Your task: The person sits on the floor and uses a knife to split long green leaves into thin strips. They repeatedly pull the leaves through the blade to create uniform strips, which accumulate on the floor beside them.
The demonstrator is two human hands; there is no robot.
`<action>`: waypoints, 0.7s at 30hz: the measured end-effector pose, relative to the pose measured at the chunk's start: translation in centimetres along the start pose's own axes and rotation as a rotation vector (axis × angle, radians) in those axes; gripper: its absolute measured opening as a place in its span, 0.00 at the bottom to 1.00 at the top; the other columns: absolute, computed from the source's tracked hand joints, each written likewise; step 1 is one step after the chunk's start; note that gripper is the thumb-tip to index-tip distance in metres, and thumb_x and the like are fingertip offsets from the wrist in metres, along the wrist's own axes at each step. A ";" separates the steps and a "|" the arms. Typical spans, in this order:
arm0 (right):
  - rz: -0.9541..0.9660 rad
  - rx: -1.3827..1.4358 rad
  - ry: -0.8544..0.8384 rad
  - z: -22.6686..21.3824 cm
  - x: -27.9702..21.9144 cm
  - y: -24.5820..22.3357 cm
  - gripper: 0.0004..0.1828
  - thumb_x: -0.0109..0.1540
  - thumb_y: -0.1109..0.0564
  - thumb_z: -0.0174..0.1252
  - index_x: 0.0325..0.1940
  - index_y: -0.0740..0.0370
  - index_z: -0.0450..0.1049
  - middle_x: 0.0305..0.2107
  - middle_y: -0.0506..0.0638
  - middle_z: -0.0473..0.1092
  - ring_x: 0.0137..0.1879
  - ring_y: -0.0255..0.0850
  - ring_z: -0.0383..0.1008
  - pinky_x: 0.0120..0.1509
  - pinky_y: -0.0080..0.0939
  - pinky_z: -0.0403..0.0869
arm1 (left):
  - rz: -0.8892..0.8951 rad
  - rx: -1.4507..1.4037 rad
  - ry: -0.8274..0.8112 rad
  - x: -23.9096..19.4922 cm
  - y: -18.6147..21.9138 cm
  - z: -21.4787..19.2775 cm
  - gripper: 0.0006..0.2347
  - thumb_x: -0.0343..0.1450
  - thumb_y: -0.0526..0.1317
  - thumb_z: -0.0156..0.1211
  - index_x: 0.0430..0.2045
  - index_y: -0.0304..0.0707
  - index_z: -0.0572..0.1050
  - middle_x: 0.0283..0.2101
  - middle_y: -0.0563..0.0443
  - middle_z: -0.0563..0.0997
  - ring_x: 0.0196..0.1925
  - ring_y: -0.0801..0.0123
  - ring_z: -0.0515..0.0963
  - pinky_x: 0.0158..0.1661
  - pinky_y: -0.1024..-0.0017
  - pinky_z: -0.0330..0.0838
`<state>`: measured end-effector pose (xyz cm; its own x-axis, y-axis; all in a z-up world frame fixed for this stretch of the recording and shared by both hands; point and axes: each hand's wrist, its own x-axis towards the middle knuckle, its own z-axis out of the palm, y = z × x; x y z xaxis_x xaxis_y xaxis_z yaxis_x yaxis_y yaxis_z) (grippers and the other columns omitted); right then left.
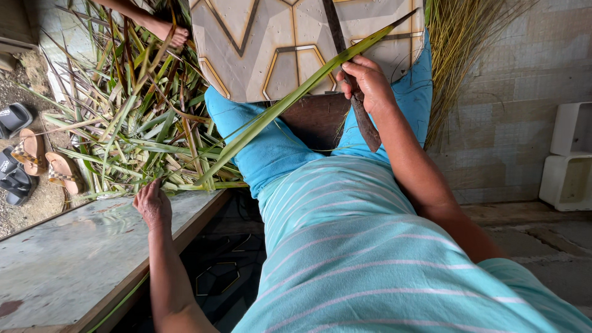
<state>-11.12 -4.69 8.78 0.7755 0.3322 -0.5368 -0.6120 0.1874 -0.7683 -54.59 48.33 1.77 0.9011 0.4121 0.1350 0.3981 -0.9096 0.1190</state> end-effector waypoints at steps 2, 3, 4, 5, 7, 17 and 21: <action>0.000 0.016 0.003 -0.1 0.1 0.1 0.07 0.68 0.60 0.55 0.34 0.59 0.68 0.27 0.55 0.72 0.20 0.38 0.65 0.21 0.36 0.61 | 0.005 0.089 0.033 0.3 -0.1 0.2 0.18 0.68 0.30 0.60 0.49 0.51 0.84 0.49 0.56 0.85 0.52 0.60 0.79 0.60 0.61 0.60; 0.002 0.015 0.003 -0.1 0.1 0.1 0.07 0.68 0.60 0.55 0.34 0.59 0.68 0.27 0.55 0.72 0.20 0.38 0.65 0.21 0.36 0.61 | 0.004 0.089 0.032 0.6 -0.7 0.6 0.18 0.68 0.30 0.60 0.49 0.51 0.84 0.49 0.56 0.85 0.52 0.60 0.79 0.60 0.61 0.60; 0.004 0.008 0.010 -0.1 0.1 0.0 0.07 0.68 0.60 0.55 0.35 0.59 0.68 0.28 0.54 0.72 0.21 0.37 0.65 0.21 0.36 0.62 | -0.029 0.121 0.050 0.9 -1.2 1.0 0.16 0.70 0.29 0.62 0.49 0.50 0.85 0.49 0.53 0.86 0.52 0.60 0.80 0.58 0.59 0.61; 0.006 0.001 0.017 -0.1 0.0 0.0 0.07 0.68 0.59 0.55 0.35 0.59 0.69 0.28 0.54 0.72 0.21 0.37 0.66 0.21 0.36 0.63 | -0.062 0.153 0.068 1.2 -1.8 1.5 0.15 0.72 0.28 0.65 0.50 0.49 0.85 0.49 0.50 0.86 0.52 0.61 0.81 0.56 0.57 0.61; 0.006 0.011 0.013 -0.2 0.0 -0.1 0.08 0.68 0.59 0.56 0.34 0.58 0.68 0.28 0.54 0.72 0.21 0.37 0.66 0.22 0.36 0.63 | -0.201 0.144 0.038 1.5 -2.7 1.0 0.11 0.76 0.32 0.63 0.48 0.52 0.85 0.49 0.52 0.86 0.52 0.60 0.79 0.58 0.52 0.59; 0.019 0.057 0.006 -0.2 0.1 -0.2 0.02 0.68 0.59 0.56 0.40 0.58 0.71 0.27 0.53 0.71 0.20 0.37 0.65 0.21 0.35 0.62 | -0.825 0.436 -0.100 3.5 -10.4 -2.0 0.11 0.73 0.32 0.60 0.40 0.55 0.85 0.40 0.51 0.86 0.42 0.59 0.77 0.43 0.58 0.61; -0.014 0.044 0.036 -0.7 0.4 0.1 0.10 0.66 0.56 0.59 0.49 0.62 0.75 0.30 0.53 0.74 0.20 0.38 0.68 0.22 0.38 0.65 | -1.347 -0.181 0.452 3.7 -11.1 -4.2 0.09 0.69 0.40 0.61 0.24 0.61 0.87 0.27 0.65 0.90 0.35 0.87 0.87 0.40 0.76 0.68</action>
<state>-10.74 -5.18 8.22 0.7886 0.2958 -0.5391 -0.6069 0.2328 -0.7600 -56.41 60.12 5.12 -0.2833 0.9524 0.1124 0.8323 0.1860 0.5222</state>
